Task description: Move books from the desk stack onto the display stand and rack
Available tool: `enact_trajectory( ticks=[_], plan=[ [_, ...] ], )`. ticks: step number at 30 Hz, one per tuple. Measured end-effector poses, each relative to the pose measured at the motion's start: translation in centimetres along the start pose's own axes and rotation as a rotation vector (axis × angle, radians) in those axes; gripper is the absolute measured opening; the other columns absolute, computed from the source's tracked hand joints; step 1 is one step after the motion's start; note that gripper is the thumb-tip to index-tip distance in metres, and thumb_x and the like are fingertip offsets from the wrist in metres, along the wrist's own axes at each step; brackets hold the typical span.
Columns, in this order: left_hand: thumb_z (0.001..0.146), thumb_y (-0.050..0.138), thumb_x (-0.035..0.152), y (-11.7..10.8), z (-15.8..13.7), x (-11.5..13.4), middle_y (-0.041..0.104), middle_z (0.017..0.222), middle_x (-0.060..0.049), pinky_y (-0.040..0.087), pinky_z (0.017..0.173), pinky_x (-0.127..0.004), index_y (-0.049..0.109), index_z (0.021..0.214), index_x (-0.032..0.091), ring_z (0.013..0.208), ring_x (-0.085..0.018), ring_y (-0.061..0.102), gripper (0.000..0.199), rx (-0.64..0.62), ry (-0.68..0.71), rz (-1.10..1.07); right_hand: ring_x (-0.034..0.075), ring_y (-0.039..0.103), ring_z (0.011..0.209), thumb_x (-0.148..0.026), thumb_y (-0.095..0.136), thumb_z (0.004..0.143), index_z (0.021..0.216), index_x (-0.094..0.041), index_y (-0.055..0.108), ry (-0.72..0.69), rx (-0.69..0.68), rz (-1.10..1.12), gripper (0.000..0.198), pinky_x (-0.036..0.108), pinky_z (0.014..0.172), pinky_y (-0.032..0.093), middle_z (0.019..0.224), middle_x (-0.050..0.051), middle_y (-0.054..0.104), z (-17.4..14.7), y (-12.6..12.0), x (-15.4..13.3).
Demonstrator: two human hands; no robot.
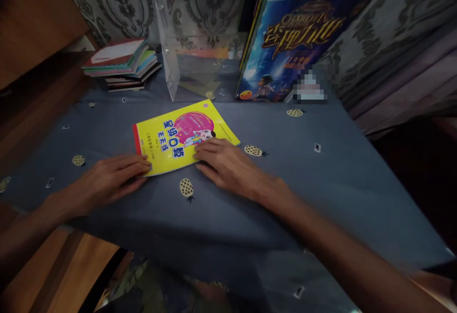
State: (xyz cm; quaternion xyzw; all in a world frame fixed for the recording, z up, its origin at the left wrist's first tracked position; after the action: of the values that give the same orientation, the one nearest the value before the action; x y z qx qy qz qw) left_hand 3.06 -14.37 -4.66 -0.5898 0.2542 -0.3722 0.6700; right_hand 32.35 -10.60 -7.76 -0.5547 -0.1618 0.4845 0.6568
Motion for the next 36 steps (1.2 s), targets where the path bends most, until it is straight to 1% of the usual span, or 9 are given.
enact_trajectory(
  ticks=[3, 9, 13, 19, 23, 28, 30, 33, 36],
  plan=[
    [0.104, 0.041, 0.026, -0.6, 0.2, -0.1, 0.074, 0.101, -0.008, 0.059, 0.075, -0.029, 0.068, 0.105, 0.018, 0.085, -0.018, 0.072, 0.028, 0.018, -0.022, -0.090, 0.024, 0.066, 0.108, -0.024, 0.050, 0.100, 0.107, -0.018, 0.071, -0.026, -0.012, 0.072, 0.022, 0.044, 0.099, 0.051, 0.114, 0.010, 0.073, 1.9, 1.2, -1.7],
    [0.106, 0.038, 0.029, -1.4, 0.6, -0.4, 0.077, 0.101, -0.006, 0.058, 0.077, -0.030, 0.071, 0.103, 0.017, 0.086, -0.018, 0.073, 0.035, -0.065, -0.120, -0.150, 0.022, 0.064, 0.108, -0.023, 0.050, 0.101, 0.111, -0.018, 0.070, -0.068, -0.056, 0.149, 0.022, 0.041, 0.098, 0.050, 0.113, 0.010, 0.073, 4.1, 2.4, -3.1],
    [0.107, 0.035, 0.031, -1.6, 0.8, -0.2, 0.076, 0.105, -0.009, 0.057, 0.075, -0.031, 0.070, 0.101, 0.015, 0.086, -0.020, 0.073, 0.039, -0.099, -0.165, -0.159, 0.022, 0.063, 0.111, -0.024, 0.049, 0.102, 0.117, -0.018, 0.069, -0.079, -0.050, 0.139, 0.025, 0.043, 0.101, 0.048, 0.116, 0.010, 0.072, 4.3, 2.9, -3.4],
    [0.106, 0.035, 0.029, -1.5, 0.5, 0.0, 0.075, 0.106, -0.008, 0.055, 0.073, -0.029, 0.071, 0.102, 0.018, 0.088, -0.019, 0.072, 0.037, -0.108, -0.120, -0.168, 0.023, 0.058, 0.116, -0.023, 0.048, 0.101, 0.118, -0.022, 0.070, -0.131, -0.057, 0.074, 0.028, 0.044, 0.103, 0.045, 0.121, 0.010, 0.069, 3.9, 3.5, -3.7],
    [0.104, 0.040, 0.035, -0.9, 0.9, -1.4, 0.075, 0.106, -0.006, 0.054, 0.077, -0.029, 0.070, 0.103, 0.021, 0.089, -0.019, 0.072, 0.034, -0.107, -0.145, -0.160, 0.026, 0.054, 0.120, -0.024, 0.051, 0.100, 0.122, -0.023, 0.069, -0.143, -0.070, 0.022, 0.029, 0.046, 0.103, 0.044, 0.126, 0.013, 0.065, 3.6, 3.1, -4.3],
    [0.099, 0.045, 0.041, 1.0, 4.9, -5.7, 0.066, 0.124, -0.013, 0.052, 0.091, -0.041, 0.061, 0.124, 0.015, 0.110, -0.028, 0.063, 0.039, -0.043, -0.354, -0.009, 0.025, 0.048, 0.126, -0.032, 0.052, 0.101, 0.129, -0.029, 0.064, -0.119, -0.121, -0.049, 0.031, 0.046, 0.107, 0.041, 0.134, 0.012, 0.059, 3.8, 2.9, -5.2],
    [0.098, 0.046, 0.042, 1.7, 7.0, -7.1, 0.064, 0.124, -0.015, 0.050, 0.094, -0.045, 0.057, 0.129, 0.012, 0.114, -0.031, 0.060, 0.045, -0.050, -0.407, 0.022, 0.026, 0.047, 0.127, -0.036, 0.052, 0.101, 0.132, -0.030, 0.061, -0.128, -0.144, -0.079, 0.033, 0.047, 0.106, 0.042, 0.137, 0.012, 0.057, 4.1, 2.9, -5.7],
    [0.095, 0.046, 0.046, 2.2, 9.7, -8.4, 0.064, 0.121, -0.015, 0.048, 0.092, -0.044, 0.057, 0.130, 0.013, 0.113, -0.032, 0.059, 0.049, -0.039, -0.458, 0.023, 0.027, 0.048, 0.127, -0.037, 0.052, 0.101, 0.132, -0.029, 0.061, -0.165, -0.162, -0.097, 0.034, 0.046, 0.103, 0.043, 0.136, 0.012, 0.057, 4.6, 3.0, -6.5],
    [0.090, 0.050, 0.049, 2.0, 11.7, -9.3, 0.068, 0.105, -0.012, 0.049, 0.078, -0.035, 0.063, 0.116, 0.013, 0.095, -0.027, 0.064, 0.046, -0.066, -0.488, -0.093, 0.026, 0.049, 0.123, -0.039, 0.051, 0.101, 0.132, -0.030, 0.061, -0.184, -0.170, -0.117, 0.034, 0.043, 0.100, 0.046, 0.132, 0.010, 0.059, 4.9, 3.2, -7.0]
  ],
)
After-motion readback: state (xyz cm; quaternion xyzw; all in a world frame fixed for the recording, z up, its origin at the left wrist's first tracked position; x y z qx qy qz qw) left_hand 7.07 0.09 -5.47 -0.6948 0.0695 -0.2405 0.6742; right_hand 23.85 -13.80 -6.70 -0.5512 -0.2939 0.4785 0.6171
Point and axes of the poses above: each hand's wrist, its own z-axis towards the middle knuckle, its own y-axis out of the palm, x = y × z, the point moved 1 cm from there along z, towards the middle knuckle
